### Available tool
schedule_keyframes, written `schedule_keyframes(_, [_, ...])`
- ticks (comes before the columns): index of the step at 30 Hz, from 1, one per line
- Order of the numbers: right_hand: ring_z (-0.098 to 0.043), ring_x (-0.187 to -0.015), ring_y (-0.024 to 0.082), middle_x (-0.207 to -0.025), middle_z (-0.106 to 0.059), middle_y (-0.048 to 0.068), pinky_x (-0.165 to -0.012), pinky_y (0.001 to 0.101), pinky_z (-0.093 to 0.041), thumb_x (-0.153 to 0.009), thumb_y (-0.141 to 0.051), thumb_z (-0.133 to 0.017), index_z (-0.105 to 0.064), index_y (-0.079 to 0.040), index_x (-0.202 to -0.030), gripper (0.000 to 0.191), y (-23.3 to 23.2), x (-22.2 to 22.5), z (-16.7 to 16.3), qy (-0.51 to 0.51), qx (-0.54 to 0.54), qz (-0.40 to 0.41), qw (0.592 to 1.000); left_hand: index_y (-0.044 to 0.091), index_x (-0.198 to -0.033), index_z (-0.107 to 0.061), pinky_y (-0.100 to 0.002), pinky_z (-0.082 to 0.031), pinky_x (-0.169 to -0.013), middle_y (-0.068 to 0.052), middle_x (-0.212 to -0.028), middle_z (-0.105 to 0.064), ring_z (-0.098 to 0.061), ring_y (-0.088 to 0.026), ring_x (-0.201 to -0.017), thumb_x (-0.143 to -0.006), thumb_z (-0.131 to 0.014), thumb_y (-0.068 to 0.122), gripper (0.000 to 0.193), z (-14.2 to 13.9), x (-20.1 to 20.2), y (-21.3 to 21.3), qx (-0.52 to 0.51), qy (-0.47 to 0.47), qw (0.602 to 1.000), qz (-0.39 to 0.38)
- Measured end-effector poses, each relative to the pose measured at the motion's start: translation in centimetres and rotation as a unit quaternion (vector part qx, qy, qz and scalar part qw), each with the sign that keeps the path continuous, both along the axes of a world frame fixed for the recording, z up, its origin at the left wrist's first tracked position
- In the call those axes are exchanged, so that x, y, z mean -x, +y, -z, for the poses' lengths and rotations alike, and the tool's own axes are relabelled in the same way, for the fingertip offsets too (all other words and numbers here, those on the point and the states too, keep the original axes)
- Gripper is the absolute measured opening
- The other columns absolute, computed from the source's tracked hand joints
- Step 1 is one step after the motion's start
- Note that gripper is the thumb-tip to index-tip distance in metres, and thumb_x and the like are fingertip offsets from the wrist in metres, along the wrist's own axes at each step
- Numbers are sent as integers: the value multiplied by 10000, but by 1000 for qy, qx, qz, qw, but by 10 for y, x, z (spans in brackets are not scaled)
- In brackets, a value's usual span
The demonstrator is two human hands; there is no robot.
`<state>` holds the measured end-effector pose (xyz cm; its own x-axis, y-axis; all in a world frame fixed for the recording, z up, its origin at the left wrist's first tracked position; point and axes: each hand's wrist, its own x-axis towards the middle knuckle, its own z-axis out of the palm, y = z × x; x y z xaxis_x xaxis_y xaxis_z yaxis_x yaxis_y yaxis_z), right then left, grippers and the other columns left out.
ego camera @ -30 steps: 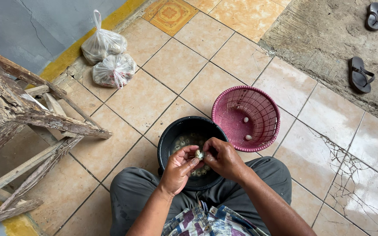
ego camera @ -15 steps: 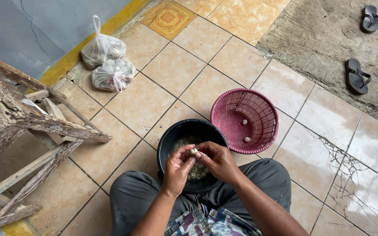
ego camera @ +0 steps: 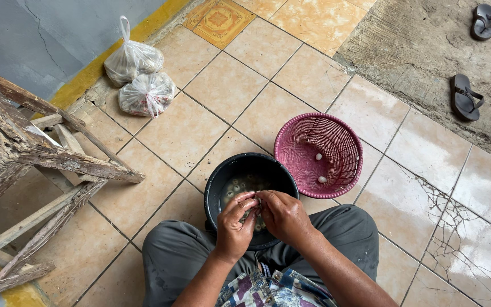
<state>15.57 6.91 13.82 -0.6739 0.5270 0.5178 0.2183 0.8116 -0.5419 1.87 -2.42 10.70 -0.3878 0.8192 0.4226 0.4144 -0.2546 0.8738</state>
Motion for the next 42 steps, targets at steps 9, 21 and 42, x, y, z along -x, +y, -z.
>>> schedule_keyframes(9, [-741,-829,322,-959,-728,140,-697,385,-597,-842,-13,-728,-640,-4,-1113,286,5,-2,-2,-7,3,-12,1000,-3,-1088,-712,-321,-635,-878,-141,-1200,-716,-750,-269,-1071,-868,-752,-66,233,-6,3,-3,-7,24,999,22])
schedule_keyframes(21, [-774,-798,227,-946,-746,116,-665,319,-613,-925,11,-644,-691,4,-1104,185,11,-8,-8,31,225,-24,973,13,-1156,-682,-278,-616,-837,-145,-1288,-710,-726,-185,-1034,-941,-691,-63,229,14,3,-5,35,-207,976,62])
schedule_keyframes(42, [-735,-744,302,-878,-726,114,-616,378,-575,-810,-34,-752,-653,-53,-982,200,11,-5,-9,-68,99,0,993,13,-1112,-735,-357,-606,-956,-156,-1227,-701,-713,-301,-1130,-879,-717,-60,245,-1,-2,-6,-28,111,993,11])
